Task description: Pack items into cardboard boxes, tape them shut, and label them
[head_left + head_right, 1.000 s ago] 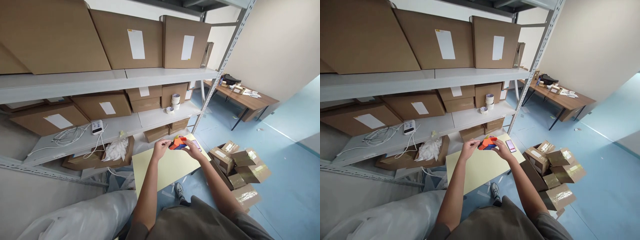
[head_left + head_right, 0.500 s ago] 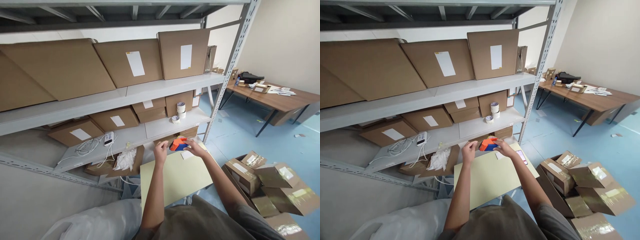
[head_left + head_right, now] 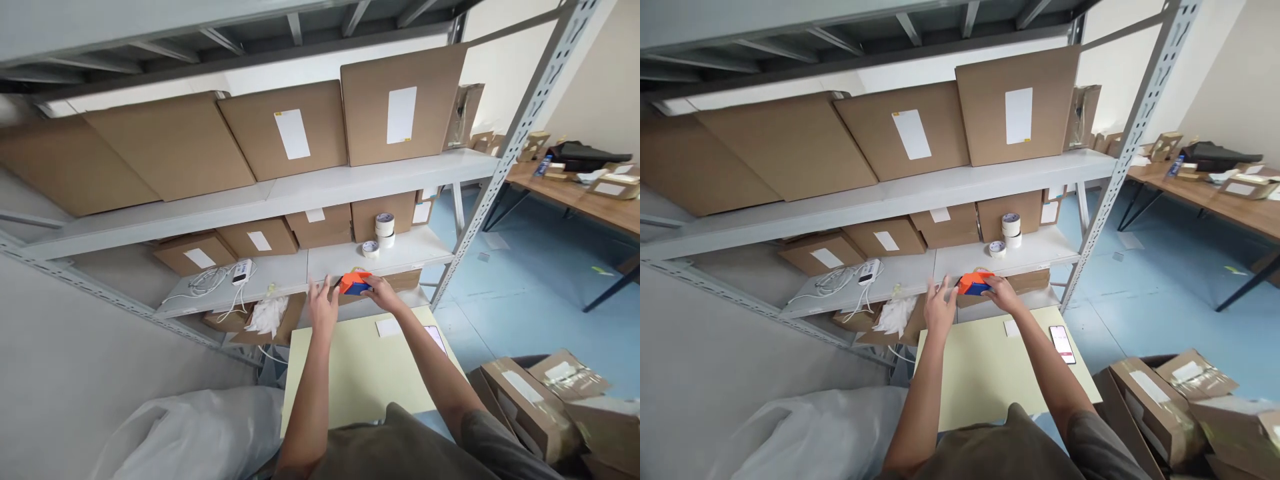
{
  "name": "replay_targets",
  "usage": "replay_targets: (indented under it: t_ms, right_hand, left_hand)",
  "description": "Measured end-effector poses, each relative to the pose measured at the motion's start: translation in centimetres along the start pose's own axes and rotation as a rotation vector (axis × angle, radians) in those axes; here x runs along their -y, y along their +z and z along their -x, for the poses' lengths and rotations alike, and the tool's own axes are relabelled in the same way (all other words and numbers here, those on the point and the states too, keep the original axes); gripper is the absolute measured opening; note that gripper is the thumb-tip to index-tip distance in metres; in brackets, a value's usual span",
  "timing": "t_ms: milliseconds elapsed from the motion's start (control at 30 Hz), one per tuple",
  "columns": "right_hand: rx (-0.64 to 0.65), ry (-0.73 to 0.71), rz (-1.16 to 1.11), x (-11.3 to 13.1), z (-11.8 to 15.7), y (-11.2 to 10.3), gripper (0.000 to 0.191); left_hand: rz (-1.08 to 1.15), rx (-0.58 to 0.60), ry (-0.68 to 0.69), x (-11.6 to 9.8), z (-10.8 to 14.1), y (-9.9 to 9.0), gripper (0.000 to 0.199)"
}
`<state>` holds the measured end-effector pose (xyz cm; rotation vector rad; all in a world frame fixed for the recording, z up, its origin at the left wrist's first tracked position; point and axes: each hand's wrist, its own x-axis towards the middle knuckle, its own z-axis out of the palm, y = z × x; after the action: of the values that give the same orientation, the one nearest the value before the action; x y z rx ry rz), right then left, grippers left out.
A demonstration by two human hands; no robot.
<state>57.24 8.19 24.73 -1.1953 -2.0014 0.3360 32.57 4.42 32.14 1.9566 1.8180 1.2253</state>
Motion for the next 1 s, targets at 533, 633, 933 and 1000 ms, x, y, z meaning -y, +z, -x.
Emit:
replay_targets:
  t_ms: [533,633,933,1000]
  right_hand:
    - [0.181,0.250,0.277,-5.8,-13.0,7.9,0.053]
    - [0.116,0.222,0.292,-6.3,-13.1,8.9,0.054]
    - [-0.251,-0.029,0.067,-2.9,-11.8,10.6,0.049]
    - [-0.235,-0.077,-0.011,-1.2,-11.0,11.6,0.052]
  left_hand:
    - [0.130,-0.076,-0.111,3.8,3.5,-2.6,0.059]
    - [0.107,-0.055,-0.144,4.8,4.2,-3.0,0.054]
    - [-0.067,0.023,-0.239,7.6,7.6,-3.7,0.052]
    - [-0.153,0.039,-0.229,8.4,8.6,-4.0,0.050]
